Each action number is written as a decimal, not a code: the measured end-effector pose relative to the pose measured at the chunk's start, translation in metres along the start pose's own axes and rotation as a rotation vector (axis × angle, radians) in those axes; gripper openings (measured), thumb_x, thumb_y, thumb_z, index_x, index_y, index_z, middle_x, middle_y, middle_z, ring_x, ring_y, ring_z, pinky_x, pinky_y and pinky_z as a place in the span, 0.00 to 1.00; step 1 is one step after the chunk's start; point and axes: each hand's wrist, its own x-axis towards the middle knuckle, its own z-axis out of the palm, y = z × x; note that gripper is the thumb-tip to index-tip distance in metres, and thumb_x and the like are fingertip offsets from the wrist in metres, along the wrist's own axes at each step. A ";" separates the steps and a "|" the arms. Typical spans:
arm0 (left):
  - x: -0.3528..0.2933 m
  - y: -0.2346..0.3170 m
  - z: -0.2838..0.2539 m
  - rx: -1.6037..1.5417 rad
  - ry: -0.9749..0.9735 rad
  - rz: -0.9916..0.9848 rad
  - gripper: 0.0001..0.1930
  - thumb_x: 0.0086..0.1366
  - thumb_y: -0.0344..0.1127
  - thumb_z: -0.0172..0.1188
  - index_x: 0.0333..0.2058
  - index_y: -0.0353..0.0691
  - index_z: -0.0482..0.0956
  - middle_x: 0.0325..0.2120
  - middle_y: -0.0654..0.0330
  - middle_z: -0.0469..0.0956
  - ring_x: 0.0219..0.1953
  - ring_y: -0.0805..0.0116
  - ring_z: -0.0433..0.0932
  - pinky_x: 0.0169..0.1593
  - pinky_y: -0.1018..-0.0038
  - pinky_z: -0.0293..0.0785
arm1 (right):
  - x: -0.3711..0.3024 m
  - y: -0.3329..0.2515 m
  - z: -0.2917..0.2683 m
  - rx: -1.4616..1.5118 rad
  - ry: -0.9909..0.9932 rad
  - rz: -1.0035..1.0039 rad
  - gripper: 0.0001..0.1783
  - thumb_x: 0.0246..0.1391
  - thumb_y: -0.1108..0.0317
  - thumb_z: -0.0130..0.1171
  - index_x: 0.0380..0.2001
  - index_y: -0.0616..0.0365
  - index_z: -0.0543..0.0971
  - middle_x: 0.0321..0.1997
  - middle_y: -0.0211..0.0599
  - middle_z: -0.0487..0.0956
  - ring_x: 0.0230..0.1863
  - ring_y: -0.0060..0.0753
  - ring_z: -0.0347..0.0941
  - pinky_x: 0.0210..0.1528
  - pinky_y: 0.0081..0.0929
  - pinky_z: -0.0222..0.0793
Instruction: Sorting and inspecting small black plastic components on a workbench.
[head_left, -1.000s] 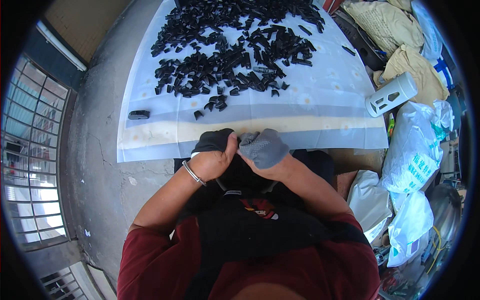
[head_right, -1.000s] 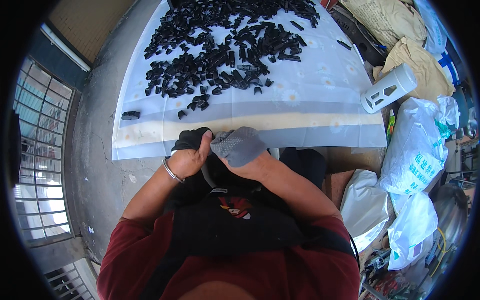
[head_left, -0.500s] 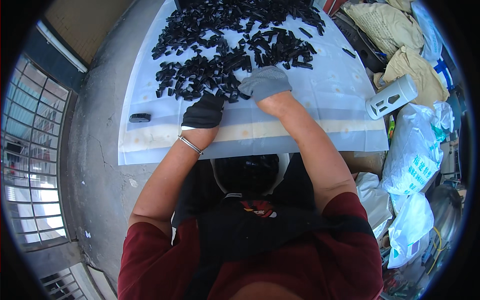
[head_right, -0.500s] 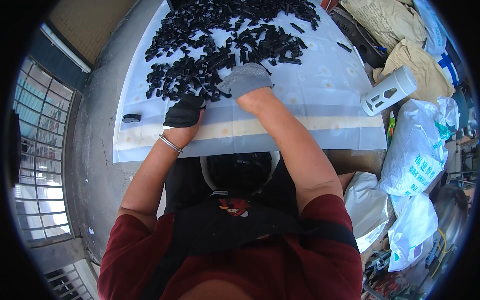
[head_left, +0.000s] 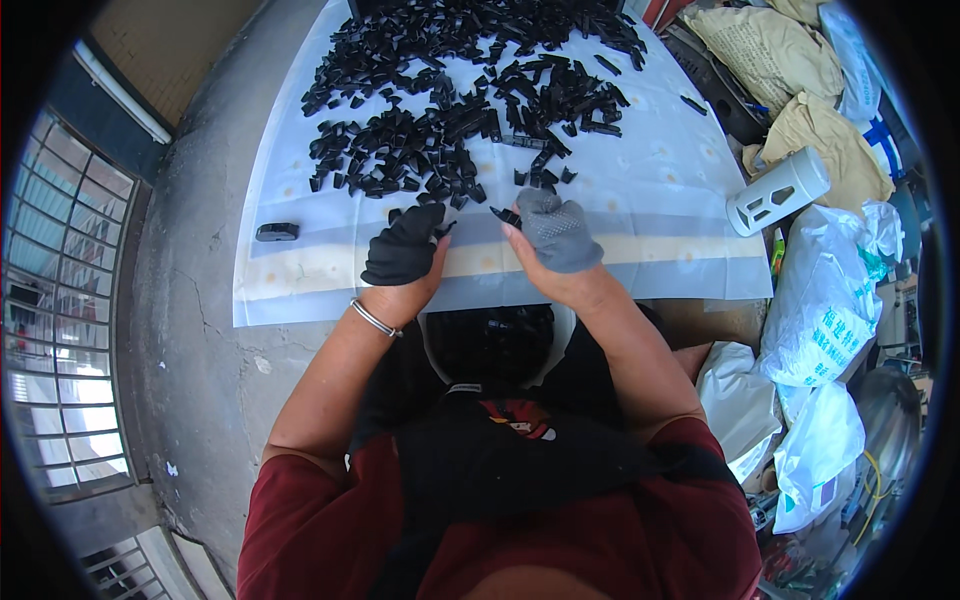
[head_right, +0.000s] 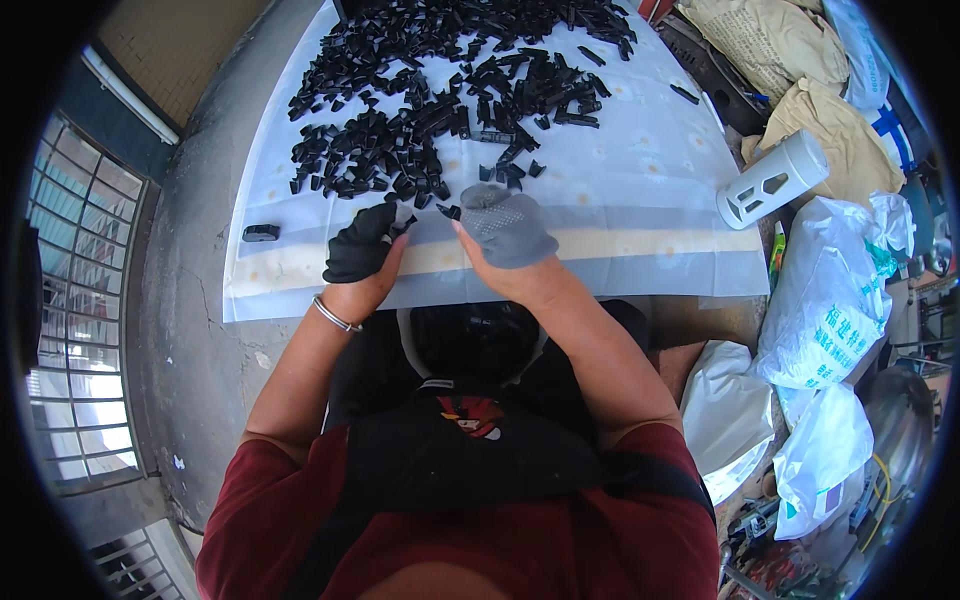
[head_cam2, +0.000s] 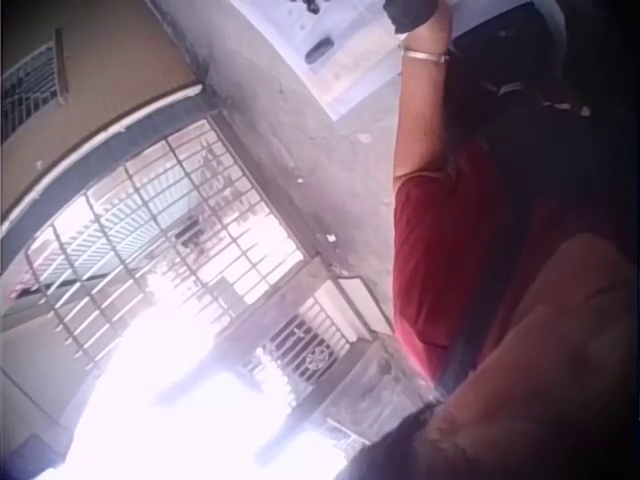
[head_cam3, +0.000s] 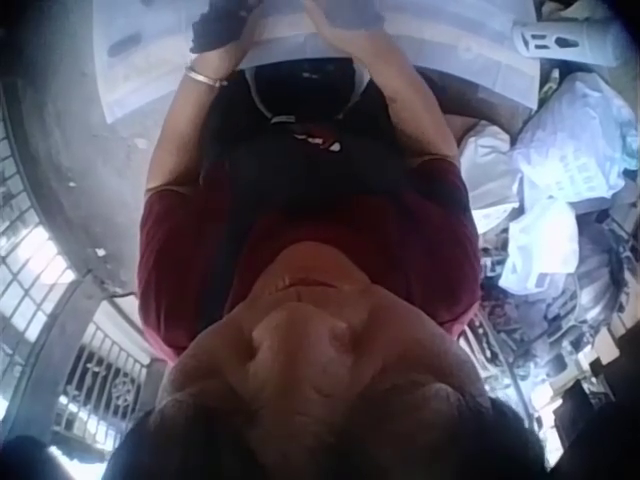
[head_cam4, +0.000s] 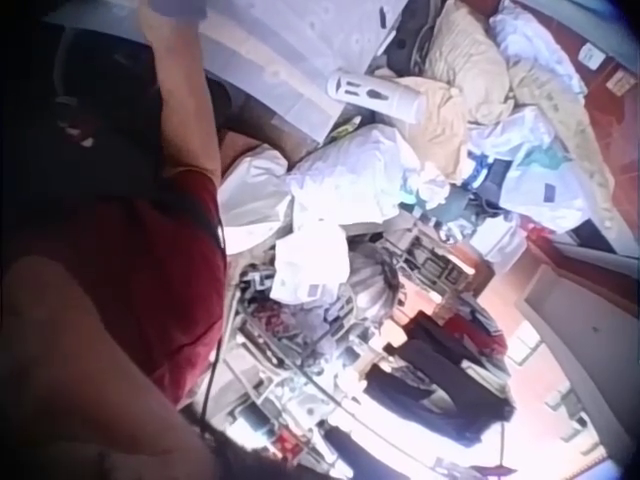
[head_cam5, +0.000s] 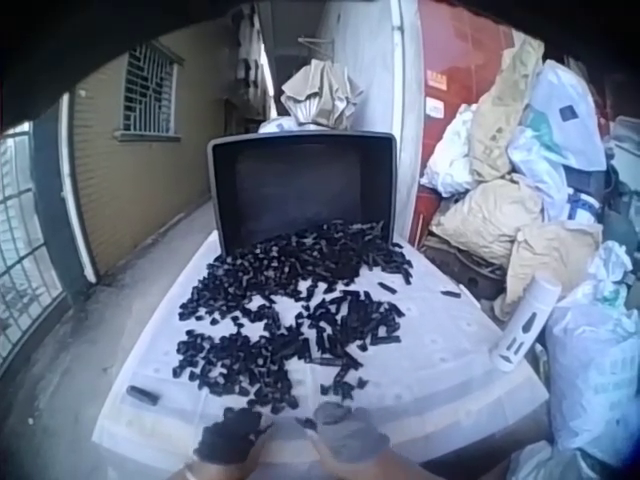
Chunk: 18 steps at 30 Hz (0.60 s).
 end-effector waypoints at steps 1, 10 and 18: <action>-0.002 0.005 -0.001 0.081 -0.030 0.050 0.13 0.51 0.30 0.58 0.37 0.38 0.71 0.29 0.54 0.74 0.30 0.55 0.75 0.33 0.66 0.71 | -0.004 -0.005 0.003 0.112 -0.056 0.064 0.13 0.46 0.66 0.56 0.34 0.64 0.73 0.34 0.46 0.74 0.36 0.47 0.71 0.39 0.37 0.66; -0.017 0.018 -0.001 0.039 -0.069 0.168 0.17 0.46 0.26 0.58 0.38 0.36 0.70 0.27 0.53 0.75 0.26 0.55 0.74 0.29 0.65 0.71 | -0.012 -0.019 0.030 0.300 -0.073 0.068 0.18 0.44 0.60 0.59 0.33 0.64 0.74 0.29 0.46 0.75 0.32 0.47 0.71 0.35 0.37 0.66; -0.021 0.026 -0.010 -0.785 -0.267 -0.715 0.17 0.62 0.44 0.51 0.39 0.34 0.72 0.25 0.59 0.76 0.28 0.72 0.74 0.31 0.76 0.70 | -0.012 -0.028 0.021 0.425 -0.013 0.048 0.16 0.47 0.62 0.57 0.34 0.64 0.74 0.30 0.45 0.75 0.31 0.44 0.72 0.35 0.34 0.66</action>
